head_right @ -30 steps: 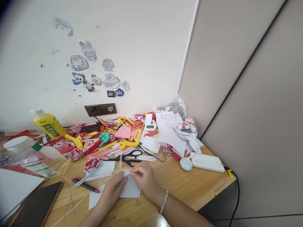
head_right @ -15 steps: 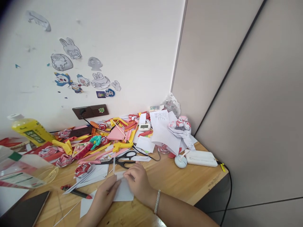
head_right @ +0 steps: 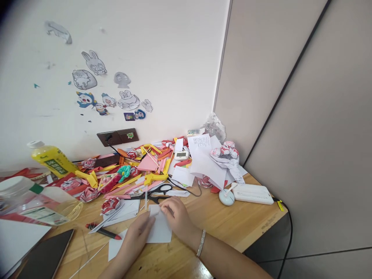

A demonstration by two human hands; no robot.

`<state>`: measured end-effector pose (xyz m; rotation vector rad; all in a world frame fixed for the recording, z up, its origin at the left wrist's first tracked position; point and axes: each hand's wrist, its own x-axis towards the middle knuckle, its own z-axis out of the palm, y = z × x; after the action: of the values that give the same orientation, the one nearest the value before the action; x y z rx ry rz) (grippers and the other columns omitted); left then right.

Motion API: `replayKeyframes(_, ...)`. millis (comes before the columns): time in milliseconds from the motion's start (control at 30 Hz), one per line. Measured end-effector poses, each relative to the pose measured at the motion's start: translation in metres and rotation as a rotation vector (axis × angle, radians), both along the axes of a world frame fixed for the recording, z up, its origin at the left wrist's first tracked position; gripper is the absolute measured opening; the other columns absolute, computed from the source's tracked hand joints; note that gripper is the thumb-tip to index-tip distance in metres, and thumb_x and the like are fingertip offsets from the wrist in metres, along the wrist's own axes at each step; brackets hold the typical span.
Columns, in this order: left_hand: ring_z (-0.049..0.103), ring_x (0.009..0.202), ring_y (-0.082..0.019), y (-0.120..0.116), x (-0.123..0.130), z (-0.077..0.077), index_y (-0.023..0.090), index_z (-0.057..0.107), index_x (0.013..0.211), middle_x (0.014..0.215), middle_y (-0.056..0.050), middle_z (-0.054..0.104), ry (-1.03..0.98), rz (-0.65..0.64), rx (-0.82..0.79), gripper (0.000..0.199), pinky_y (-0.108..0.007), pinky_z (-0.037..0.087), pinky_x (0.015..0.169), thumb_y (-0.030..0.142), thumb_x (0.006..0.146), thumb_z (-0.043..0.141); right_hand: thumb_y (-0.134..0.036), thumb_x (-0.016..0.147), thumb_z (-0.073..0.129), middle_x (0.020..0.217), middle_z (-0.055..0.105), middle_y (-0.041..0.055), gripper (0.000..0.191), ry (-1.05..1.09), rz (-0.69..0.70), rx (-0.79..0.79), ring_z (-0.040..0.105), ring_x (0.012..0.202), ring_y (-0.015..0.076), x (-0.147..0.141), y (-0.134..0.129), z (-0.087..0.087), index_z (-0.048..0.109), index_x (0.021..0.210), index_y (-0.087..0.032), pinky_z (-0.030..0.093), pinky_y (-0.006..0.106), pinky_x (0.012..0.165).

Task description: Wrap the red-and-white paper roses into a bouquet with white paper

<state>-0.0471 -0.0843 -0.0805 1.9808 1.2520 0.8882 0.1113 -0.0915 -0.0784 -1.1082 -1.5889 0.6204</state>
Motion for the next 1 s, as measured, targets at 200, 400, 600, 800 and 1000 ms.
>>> replayKeyframes(200,0.056,0.066,-0.018,0.0,-0.001,-0.005,0.022,0.052,0.069,0.068,-0.003,0.061,0.005,-0.013,0.019,0.021,-0.028,0.047,0.063,0.033,0.084,0.041,-0.011,0.078,0.057,0.088,0.062,0.0034,0.01,-0.011,0.037,0.041,0.056,0.087,0.0172,-0.002,0.003,-0.009,0.058,0.079,-0.021,0.045,0.031,0.077)
replayKeyframes(400,0.056,0.071,-0.019,-0.002,-0.002,0.002,0.021,0.058,0.076,0.073,-0.004,0.062,-0.016,-0.066,-0.042,0.024,-0.029,0.045,0.067,0.038,0.084,0.043,-0.011,0.08,0.056,0.086,0.061,0.003,0.01,-0.101,0.045,0.081,0.054,0.086,0.0169,0.002,0.002,-0.004,0.057,0.076,-0.02,0.044,0.031,0.078)
replayKeyframes(600,0.048,0.061,-0.017,-0.001,-0.001,0.01,0.019,0.053,0.06,0.058,0.001,0.052,-0.125,0.033,-0.268,0.043,-0.026,0.04,0.058,0.057,0.077,0.044,-0.014,0.085,0.05,0.088,0.061,0.0045,0.012,-0.298,0.117,0.181,0.052,0.084,0.0184,-0.001,-0.001,-0.003,0.056,0.077,-0.021,0.044,0.033,0.076)
replayKeyframes(800,0.045,0.057,-0.016,0.003,-0.001,0.009,0.019,0.048,0.056,0.054,0.003,0.046,-0.164,0.105,-0.281,0.046,-0.027,0.037,0.053,0.061,0.076,0.042,-0.019,0.089,0.041,0.09,0.061,0.0058,0.015,-0.289,0.115,0.227,0.052,0.087,0.0184,0.003,-0.006,0.002,0.056,0.084,-0.02,0.043,0.035,0.079)
replayKeyframes(1000,0.048,0.061,-0.017,-0.002,0.0,0.011,0.019,0.053,0.06,0.059,0.001,0.053,-0.161,0.082,-0.261,0.042,-0.027,0.041,0.057,0.056,0.078,0.043,-0.02,0.088,0.047,0.094,0.063,0.0064,0.012,-0.355,0.046,0.234,0.052,0.086,0.0197,0.002,-0.004,0.003,0.058,0.091,-0.02,0.043,0.036,0.078)
